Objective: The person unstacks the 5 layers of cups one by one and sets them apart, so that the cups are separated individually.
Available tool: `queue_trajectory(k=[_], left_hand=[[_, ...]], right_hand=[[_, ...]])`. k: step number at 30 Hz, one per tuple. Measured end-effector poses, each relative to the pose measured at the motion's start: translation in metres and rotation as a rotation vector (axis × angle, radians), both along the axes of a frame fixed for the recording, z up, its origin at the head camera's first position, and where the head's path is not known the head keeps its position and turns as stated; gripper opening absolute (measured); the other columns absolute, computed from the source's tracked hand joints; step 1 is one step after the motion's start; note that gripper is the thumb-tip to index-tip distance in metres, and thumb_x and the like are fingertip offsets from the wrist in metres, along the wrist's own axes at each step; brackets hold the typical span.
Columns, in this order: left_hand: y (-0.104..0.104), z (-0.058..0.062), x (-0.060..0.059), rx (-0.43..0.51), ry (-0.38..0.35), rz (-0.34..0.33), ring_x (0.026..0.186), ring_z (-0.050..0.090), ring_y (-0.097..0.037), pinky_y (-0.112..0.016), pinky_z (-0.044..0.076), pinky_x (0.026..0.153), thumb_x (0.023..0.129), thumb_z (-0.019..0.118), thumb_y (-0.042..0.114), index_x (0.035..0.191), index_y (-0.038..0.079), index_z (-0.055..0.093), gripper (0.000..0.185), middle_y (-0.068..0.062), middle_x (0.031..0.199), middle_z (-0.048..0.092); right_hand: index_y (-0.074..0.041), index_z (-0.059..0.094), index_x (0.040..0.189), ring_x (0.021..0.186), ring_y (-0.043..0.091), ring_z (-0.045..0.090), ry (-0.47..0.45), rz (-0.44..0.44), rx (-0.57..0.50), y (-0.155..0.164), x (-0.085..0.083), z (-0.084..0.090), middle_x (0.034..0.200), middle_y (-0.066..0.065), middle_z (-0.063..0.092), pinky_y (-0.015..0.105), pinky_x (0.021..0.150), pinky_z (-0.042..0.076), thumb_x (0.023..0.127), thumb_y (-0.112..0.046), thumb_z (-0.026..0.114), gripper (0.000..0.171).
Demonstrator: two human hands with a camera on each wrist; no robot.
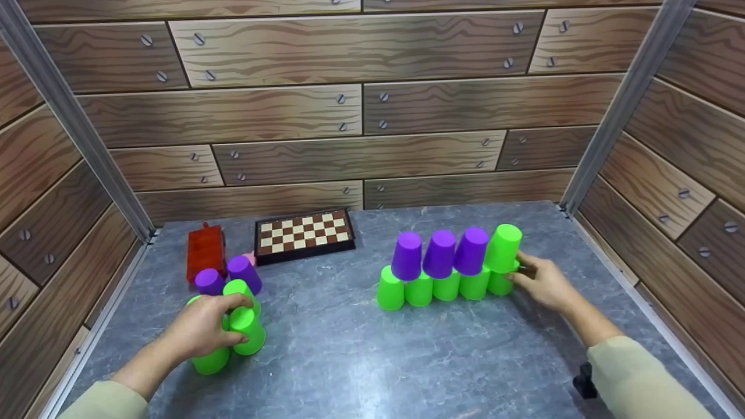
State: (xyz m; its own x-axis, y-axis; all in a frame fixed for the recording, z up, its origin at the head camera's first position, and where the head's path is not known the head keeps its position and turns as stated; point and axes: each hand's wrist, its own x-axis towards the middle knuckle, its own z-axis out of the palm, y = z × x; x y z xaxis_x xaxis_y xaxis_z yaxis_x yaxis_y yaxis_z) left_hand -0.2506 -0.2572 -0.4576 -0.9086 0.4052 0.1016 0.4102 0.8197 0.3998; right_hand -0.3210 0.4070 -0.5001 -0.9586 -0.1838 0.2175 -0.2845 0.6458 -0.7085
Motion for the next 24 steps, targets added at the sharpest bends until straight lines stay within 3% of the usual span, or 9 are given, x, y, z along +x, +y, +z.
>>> queue_trajectory(k=[12,16,20,24], left_hand=[[0.0,0.0,0.0,-0.027,0.028,-0.007,0.091,0.069,-0.021,-0.047,0.06,0.08,0.072,0.099,0.024,0.117,0.01,0.077,0.052,-0.001,0.104,0.076],[-0.001,0.003,0.0,-0.021,0.05,-0.03,0.093,0.07,-0.024,-0.048,0.06,0.08,0.073,0.099,0.026,0.12,0.009,0.077,0.055,-0.004,0.107,0.077],[0.003,0.015,0.002,0.028,0.092,-0.043,0.097,0.073,-0.028,-0.051,0.061,0.083,0.076,0.097,0.028,0.123,0.009,0.077,0.055,-0.007,0.111,0.078],[0.023,0.034,-0.002,0.119,0.158,-0.045,0.105,0.074,-0.031,-0.052,0.061,0.091,0.082,0.094,0.025,0.123,0.007,0.077,0.048,-0.007,0.116,0.078]], right_hand=[[0.014,0.044,0.151,0.123,0.05,0.064,0.017,0.005,-0.005,0.0,0.001,-0.001,0.143,0.037,0.056,0.055,0.105,0.051,0.1,-0.004,0.072,0.061],[0.014,0.044,0.152,0.124,0.049,0.063,0.009,0.006,-0.021,0.0,0.001,-0.001,0.143,0.037,0.056,0.044,0.104,0.054,0.101,-0.003,0.071,0.061],[0.014,0.042,0.152,0.124,0.049,0.063,-0.002,0.004,-0.031,0.0,0.001,-0.002,0.144,0.037,0.055,0.035,0.102,0.055,0.101,-0.003,0.071,0.061],[0.014,0.043,0.152,0.124,0.05,0.063,0.004,-0.001,-0.018,0.0,0.001,-0.001,0.144,0.037,0.055,0.047,0.105,0.053,0.101,-0.004,0.072,0.061]])
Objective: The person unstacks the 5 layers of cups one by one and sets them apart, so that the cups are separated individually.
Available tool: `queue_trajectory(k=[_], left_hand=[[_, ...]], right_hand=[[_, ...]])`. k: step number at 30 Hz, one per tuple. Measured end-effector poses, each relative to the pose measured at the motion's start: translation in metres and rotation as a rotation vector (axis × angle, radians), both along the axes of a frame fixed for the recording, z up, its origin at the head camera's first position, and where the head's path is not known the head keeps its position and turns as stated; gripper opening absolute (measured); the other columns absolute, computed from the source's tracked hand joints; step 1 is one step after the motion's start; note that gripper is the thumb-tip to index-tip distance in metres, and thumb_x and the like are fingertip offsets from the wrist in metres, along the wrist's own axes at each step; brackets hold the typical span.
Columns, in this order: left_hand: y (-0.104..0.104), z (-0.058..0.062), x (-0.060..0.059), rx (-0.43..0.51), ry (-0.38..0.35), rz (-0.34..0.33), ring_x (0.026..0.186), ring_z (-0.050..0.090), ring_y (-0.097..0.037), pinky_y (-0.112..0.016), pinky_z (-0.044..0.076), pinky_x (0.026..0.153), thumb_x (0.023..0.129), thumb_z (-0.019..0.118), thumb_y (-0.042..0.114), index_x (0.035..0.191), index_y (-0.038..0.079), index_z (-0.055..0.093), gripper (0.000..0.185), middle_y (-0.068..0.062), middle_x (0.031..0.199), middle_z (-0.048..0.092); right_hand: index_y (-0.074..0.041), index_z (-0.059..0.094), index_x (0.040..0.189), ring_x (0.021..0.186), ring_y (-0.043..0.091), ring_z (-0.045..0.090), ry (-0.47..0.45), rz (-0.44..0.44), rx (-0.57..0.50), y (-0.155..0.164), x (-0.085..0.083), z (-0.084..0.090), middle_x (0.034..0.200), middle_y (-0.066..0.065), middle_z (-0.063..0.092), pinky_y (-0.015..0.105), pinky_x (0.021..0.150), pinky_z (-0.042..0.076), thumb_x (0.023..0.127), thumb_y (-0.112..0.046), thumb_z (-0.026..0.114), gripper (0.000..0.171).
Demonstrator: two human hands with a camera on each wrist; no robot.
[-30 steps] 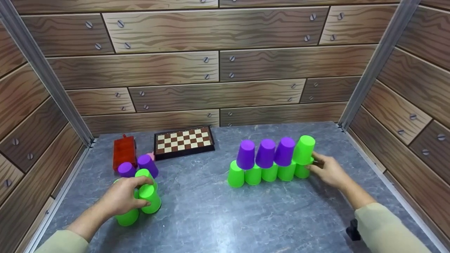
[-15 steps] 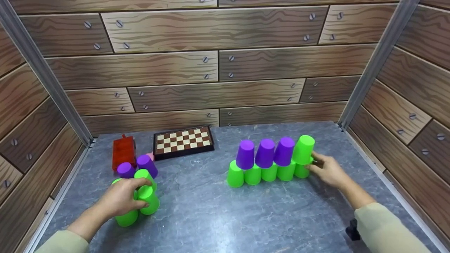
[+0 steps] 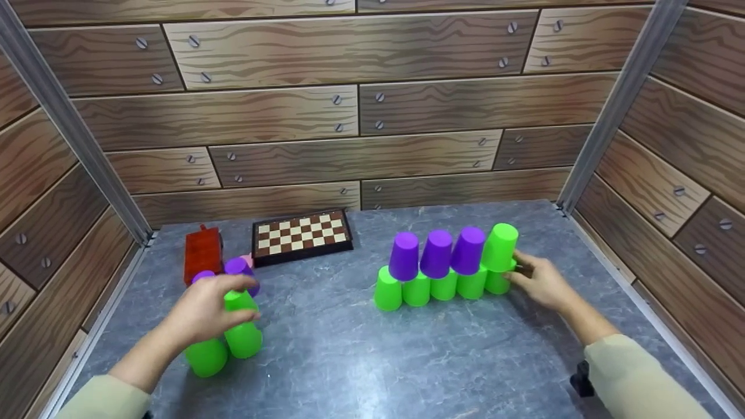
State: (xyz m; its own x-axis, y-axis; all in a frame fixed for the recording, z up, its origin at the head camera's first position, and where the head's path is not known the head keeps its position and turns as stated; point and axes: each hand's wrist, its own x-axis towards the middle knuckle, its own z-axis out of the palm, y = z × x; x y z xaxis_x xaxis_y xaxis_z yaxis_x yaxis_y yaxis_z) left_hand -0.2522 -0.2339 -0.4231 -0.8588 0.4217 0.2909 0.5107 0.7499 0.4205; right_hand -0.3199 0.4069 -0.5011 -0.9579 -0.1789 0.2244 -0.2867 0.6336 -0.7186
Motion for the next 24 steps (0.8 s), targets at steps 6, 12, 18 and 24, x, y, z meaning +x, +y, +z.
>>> queue_trajectory(k=[6,12,18,24], left_hand=[[0.06,0.02,-0.017,0.119,0.071,-0.077,0.111,0.073,-0.025,-0.047,0.059,0.098,0.091,0.087,0.029,0.127,0.007,0.075,0.043,-0.006,0.123,0.077],[0.133,0.018,-0.039,0.284,-0.009,-0.125,0.119,0.07,-0.026,-0.045,0.054,0.107,0.094,0.083,0.031,0.136,0.007,0.069,0.051,-0.009,0.131,0.073],[0.192,0.009,-0.057,0.414,-0.071,-0.099,0.126,0.066,-0.028,-0.046,0.051,0.11,0.093,0.084,0.032,0.144,0.007,0.062,0.061,-0.014,0.139,0.068],[0.226,-0.002,-0.066,0.542,-0.14,-0.045,0.13,0.064,-0.027,-0.043,0.051,0.11,0.09,0.087,0.033,0.147,0.009,0.061,0.068,-0.013,0.143,0.066]], right_hand=[[0.014,0.044,0.152,0.123,0.049,0.064,-0.002,-0.001,-0.004,0.0,0.0,0.0,0.141,0.038,0.057,0.051,0.104,0.053,0.101,-0.003,0.071,0.061],[0.013,0.045,0.152,0.122,0.048,0.065,0.011,0.005,-0.003,0.0,-0.002,-0.002,0.14,0.036,0.059,0.044,0.103,0.055,0.1,-0.004,0.072,0.061],[0.013,0.045,0.151,0.122,0.049,0.065,0.009,-0.003,-0.002,0.001,-0.002,-0.003,0.139,0.037,0.059,0.043,0.103,0.055,0.099,-0.003,0.073,0.061],[0.013,0.041,0.154,0.126,0.049,0.062,-0.023,0.014,-0.023,-0.001,0.0,0.001,0.145,0.037,0.054,0.048,0.105,0.053,0.102,-0.006,0.071,0.063]])
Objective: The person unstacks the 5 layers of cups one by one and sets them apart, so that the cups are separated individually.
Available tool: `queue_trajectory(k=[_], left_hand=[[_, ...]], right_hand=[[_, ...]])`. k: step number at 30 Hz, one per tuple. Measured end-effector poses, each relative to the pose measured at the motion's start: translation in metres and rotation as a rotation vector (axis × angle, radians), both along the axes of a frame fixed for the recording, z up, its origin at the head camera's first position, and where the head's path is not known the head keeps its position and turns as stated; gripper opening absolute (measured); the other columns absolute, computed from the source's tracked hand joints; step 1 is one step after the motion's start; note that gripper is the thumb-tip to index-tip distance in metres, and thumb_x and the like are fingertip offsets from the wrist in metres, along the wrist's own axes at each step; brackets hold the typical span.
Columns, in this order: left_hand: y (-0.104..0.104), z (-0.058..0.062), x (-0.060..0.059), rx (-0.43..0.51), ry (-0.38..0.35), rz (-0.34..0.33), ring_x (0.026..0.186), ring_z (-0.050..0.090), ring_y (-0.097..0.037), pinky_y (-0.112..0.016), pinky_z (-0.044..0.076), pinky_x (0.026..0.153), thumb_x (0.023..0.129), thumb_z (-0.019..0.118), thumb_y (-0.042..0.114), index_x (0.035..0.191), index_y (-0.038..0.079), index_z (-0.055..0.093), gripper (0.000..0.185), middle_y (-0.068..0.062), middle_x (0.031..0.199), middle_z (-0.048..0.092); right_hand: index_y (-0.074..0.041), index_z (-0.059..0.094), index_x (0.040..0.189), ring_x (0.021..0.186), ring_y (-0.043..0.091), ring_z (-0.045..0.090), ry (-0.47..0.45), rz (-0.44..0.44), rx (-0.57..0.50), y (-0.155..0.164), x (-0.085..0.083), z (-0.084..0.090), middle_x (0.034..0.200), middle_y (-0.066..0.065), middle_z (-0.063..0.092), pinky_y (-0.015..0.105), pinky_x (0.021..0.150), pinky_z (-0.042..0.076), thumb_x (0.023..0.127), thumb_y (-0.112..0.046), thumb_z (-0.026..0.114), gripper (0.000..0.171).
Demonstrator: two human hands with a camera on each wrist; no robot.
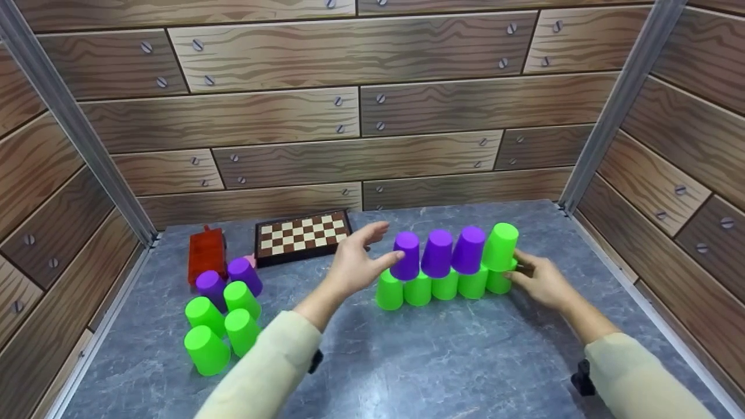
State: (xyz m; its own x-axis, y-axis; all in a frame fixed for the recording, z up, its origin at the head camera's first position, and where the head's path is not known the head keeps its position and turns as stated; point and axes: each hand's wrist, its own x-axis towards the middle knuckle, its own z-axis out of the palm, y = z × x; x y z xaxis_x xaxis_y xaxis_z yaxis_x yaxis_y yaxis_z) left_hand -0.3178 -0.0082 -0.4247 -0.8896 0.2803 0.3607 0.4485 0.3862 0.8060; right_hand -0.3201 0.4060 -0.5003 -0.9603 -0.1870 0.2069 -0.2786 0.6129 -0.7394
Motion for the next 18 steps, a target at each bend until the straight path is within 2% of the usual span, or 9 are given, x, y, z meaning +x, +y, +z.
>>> queue_trajectory(k=[4,9,18], left_hand=[[0.014,-0.008,-0.004,0.078,-0.059,0.002,0.128,0.065,-0.029,-0.045,0.052,0.109,0.089,0.089,0.03,0.146,0.008,0.062,0.066,-0.013,0.142,0.066],[0.028,-0.014,-0.006,0.122,-0.108,0.005,0.128,0.065,-0.031,-0.048,0.053,0.109,0.087,0.09,0.028,0.145,0.009,0.062,0.067,-0.011,0.14,0.068],[0.039,-0.012,-0.011,0.098,-0.086,0.023,0.123,0.067,-0.026,-0.038,0.056,0.103,0.086,0.091,0.025,0.143,0.012,0.065,0.064,-0.008,0.134,0.072]], right_hand=[[0.014,0.039,0.154,0.126,0.05,0.062,-0.009,0.003,-0.005,-0.001,0.0,0.0,0.146,0.038,0.052,0.049,0.104,0.054,0.102,-0.006,0.071,0.064],[0.015,0.039,0.153,0.126,0.05,0.062,-0.004,-0.002,0.0,-0.001,0.0,-0.002,0.146,0.038,0.052,0.046,0.103,0.054,0.101,-0.005,0.071,0.063],[0.015,0.042,0.152,0.124,0.049,0.063,0.006,-0.01,-0.006,0.0,-0.001,-0.001,0.143,0.038,0.055,0.04,0.103,0.055,0.101,-0.005,0.072,0.063]])
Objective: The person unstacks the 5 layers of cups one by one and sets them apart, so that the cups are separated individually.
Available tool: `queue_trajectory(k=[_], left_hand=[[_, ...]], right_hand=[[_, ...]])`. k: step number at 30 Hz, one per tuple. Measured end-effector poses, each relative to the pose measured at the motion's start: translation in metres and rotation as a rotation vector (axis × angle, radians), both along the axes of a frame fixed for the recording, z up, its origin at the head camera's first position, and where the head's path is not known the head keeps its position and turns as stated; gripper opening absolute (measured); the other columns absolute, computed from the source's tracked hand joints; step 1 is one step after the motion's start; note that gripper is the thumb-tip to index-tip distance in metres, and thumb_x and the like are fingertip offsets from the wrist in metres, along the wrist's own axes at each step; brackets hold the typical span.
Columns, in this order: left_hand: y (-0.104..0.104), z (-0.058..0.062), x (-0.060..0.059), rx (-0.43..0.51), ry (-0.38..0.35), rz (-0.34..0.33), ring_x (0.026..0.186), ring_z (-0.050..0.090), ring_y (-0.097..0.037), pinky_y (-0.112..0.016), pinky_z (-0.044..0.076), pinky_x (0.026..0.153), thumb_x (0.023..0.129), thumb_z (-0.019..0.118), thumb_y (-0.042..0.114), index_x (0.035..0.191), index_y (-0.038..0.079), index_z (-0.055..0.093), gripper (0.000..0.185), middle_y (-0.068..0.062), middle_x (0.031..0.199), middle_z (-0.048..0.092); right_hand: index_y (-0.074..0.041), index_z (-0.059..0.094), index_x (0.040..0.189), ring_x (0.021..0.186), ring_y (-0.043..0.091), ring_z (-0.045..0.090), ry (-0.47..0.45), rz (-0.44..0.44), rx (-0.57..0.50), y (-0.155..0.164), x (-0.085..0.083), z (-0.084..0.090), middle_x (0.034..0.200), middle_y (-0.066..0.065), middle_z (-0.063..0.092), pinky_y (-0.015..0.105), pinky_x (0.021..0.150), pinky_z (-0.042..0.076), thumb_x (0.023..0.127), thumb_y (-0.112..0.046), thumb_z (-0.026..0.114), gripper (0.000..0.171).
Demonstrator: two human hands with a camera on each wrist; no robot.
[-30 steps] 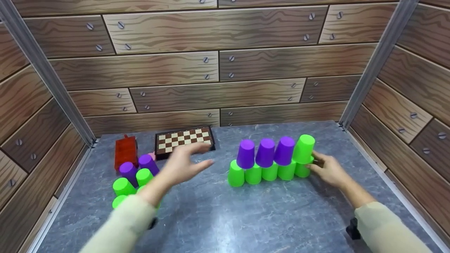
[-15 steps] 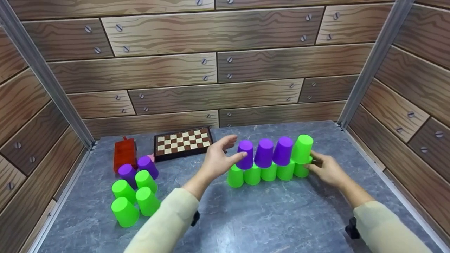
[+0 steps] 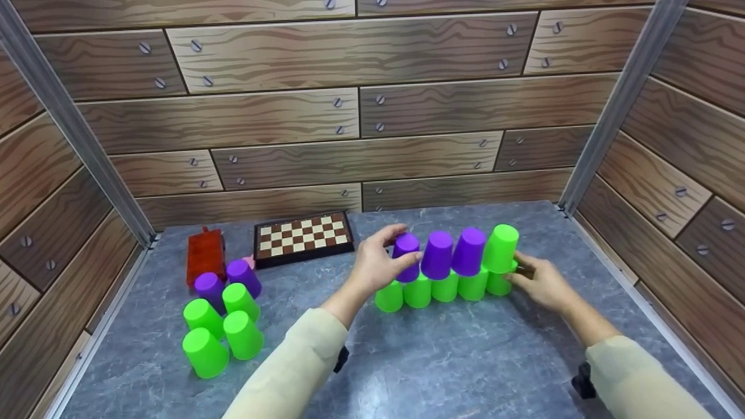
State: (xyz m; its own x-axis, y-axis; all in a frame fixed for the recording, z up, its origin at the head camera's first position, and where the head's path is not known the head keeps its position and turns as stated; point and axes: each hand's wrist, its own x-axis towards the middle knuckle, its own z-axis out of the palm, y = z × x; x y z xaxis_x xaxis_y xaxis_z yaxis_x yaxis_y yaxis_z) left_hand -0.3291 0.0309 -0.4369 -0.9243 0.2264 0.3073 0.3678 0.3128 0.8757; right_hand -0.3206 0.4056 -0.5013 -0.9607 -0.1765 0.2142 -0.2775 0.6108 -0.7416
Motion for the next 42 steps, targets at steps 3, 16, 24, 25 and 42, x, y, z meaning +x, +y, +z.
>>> queue_trajectory(k=[3,16,24,25,42], left_hand=[[0.0,0.0,-0.001,-0.002,0.006,0.001,0.122,0.068,-0.025,-0.038,0.056,0.103,0.087,0.091,0.023,0.142,0.012,0.066,0.062,-0.007,0.133,0.072],[-0.018,0.016,-0.001,-0.039,-0.036,-0.025,0.121,0.067,-0.024,-0.04,0.058,0.101,0.089,0.088,0.02,0.144,0.01,0.064,0.061,-0.008,0.132,0.072],[-0.068,0.049,-0.005,-0.098,-0.046,-0.051,0.118,0.068,-0.023,-0.041,0.055,0.105,0.088,0.088,0.018,0.149,0.009,0.06,0.067,-0.009,0.134,0.071],[-0.075,0.052,-0.005,-0.104,-0.048,-0.056,0.117,0.069,-0.024,-0.042,0.056,0.104,0.088,0.088,0.017,0.149,0.007,0.06,0.068,-0.011,0.134,0.071],[-0.189,0.076,-0.012,-0.332,-0.021,0.011,0.105,0.072,-0.027,-0.042,0.06,0.089,0.086,0.091,0.017,0.134,0.005,0.071,0.053,-0.011,0.118,0.075]], right_hand=[[0.015,0.042,0.152,0.124,0.049,0.063,0.001,0.001,0.004,0.0,0.0,0.0,0.143,0.038,0.055,0.038,0.103,0.054,0.101,-0.005,0.072,0.062],[0.014,0.042,0.152,0.124,0.049,0.063,0.005,0.006,0.02,-0.001,0.0,0.0,0.143,0.038,0.055,0.046,0.104,0.054,0.101,-0.005,0.072,0.062],[0.012,0.042,0.153,0.122,0.049,0.064,-0.013,-0.007,0.032,0.001,-0.001,0.0,0.14,0.037,0.058,0.041,0.101,0.056,0.101,-0.004,0.071,0.062],[0.012,0.042,0.153,0.122,0.05,0.064,-0.014,-0.005,0.03,0.001,-0.001,0.0,0.141,0.037,0.058,0.04,0.101,0.056,0.101,-0.004,0.071,0.062],[0.012,0.04,0.154,0.124,0.05,0.063,-0.015,0.0,0.046,0.001,0.0,0.002,0.145,0.038,0.054,0.053,0.104,0.053,0.102,-0.007,0.071,0.064]])
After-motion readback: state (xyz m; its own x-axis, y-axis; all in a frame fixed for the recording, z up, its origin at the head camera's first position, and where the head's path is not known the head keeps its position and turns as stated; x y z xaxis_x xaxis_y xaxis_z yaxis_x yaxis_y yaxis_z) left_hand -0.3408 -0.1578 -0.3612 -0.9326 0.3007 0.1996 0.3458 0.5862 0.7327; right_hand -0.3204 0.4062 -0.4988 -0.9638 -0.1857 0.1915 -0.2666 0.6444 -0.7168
